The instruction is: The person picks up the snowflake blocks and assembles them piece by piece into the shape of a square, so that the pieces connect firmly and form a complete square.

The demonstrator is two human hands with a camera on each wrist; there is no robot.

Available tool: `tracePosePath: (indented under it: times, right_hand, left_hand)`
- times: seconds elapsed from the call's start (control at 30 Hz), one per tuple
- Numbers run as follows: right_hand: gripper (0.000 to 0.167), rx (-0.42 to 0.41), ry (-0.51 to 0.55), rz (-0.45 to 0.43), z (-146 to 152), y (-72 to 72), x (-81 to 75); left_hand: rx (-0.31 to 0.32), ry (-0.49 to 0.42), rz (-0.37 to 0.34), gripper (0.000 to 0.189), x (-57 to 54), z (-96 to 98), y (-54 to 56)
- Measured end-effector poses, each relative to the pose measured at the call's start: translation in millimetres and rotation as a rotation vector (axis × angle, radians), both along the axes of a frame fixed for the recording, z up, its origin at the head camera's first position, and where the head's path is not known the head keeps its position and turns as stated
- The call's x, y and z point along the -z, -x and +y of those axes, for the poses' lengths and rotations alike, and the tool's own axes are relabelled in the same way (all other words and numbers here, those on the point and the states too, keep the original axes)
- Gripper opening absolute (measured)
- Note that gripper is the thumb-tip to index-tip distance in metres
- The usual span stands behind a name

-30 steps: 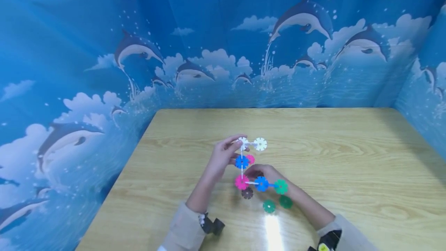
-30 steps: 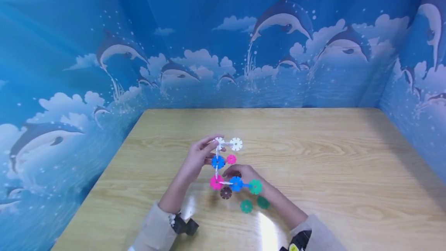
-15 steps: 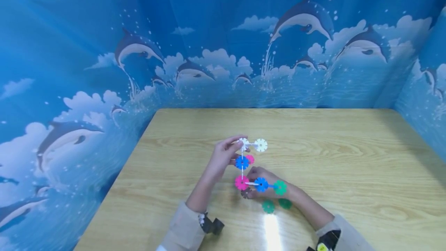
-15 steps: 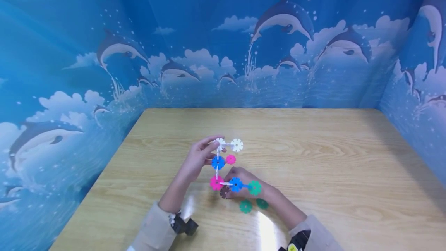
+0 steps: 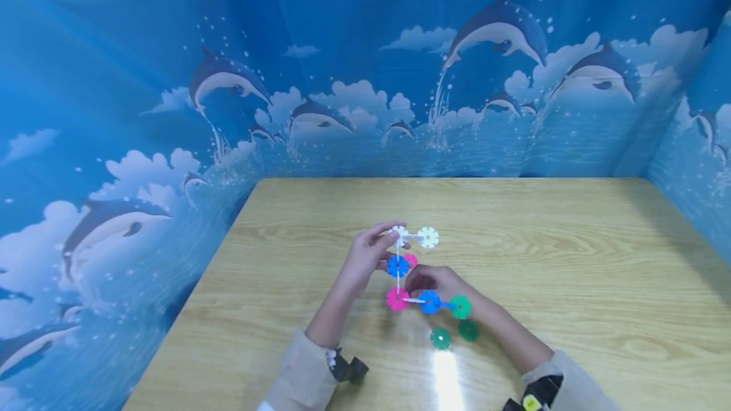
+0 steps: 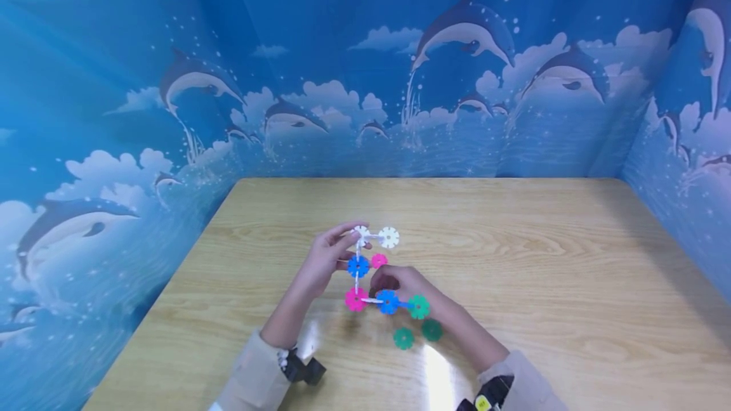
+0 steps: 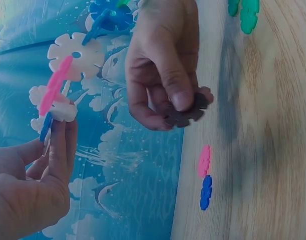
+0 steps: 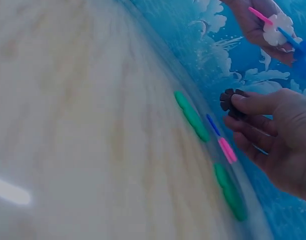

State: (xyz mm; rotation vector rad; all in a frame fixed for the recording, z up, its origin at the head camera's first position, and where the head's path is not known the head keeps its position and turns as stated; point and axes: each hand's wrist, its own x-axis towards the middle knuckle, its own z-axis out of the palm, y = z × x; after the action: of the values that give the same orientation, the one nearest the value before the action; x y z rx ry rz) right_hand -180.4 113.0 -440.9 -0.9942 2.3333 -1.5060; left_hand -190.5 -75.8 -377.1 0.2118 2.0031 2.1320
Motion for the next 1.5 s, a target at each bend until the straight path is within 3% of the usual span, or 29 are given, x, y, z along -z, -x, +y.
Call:
tracePosePath:
  times: [0.17, 0.5, 0.93, 1.1, 1.2, 1.5]
  right_hand:
    - [0.015, 0.082, -0.058, 0.012, 15, 8.2, -9.1]
    - [0.018, 0.275, -0.014, 0.026, 41, 10.5, -43.6]
    - [0.019, 0.377, 0.015, 0.101, 51, 0.5, -72.9]
    - [0.022, 0.393, 0.033, 0.118, 50, -3.5, -78.0]
    - [0.024, 0.398, 0.056, 0.132, 51, -1.4, -72.8]
    - [0.027, 0.44, 0.041, 0.254, 44, -0.6, -69.0]
  left_hand:
    - [-0.004, 0.001, -0.017, 0.032, -0.7, 0.0, -0.6]
    - [-0.002, -0.005, -0.025, 0.031, -1.0, -0.2, -0.1]
    - [0.011, -0.016, -0.021, 0.031, -0.6, -0.7, 0.2]
    - [0.013, -0.026, -0.026, 0.03, -0.1, 0.0, 0.2]
    - [0.014, -0.038, -0.031, 0.03, 0.0, 0.3, -0.2]
    - [0.033, -0.044, -0.027, 0.031, 0.9, 0.2, -0.1]
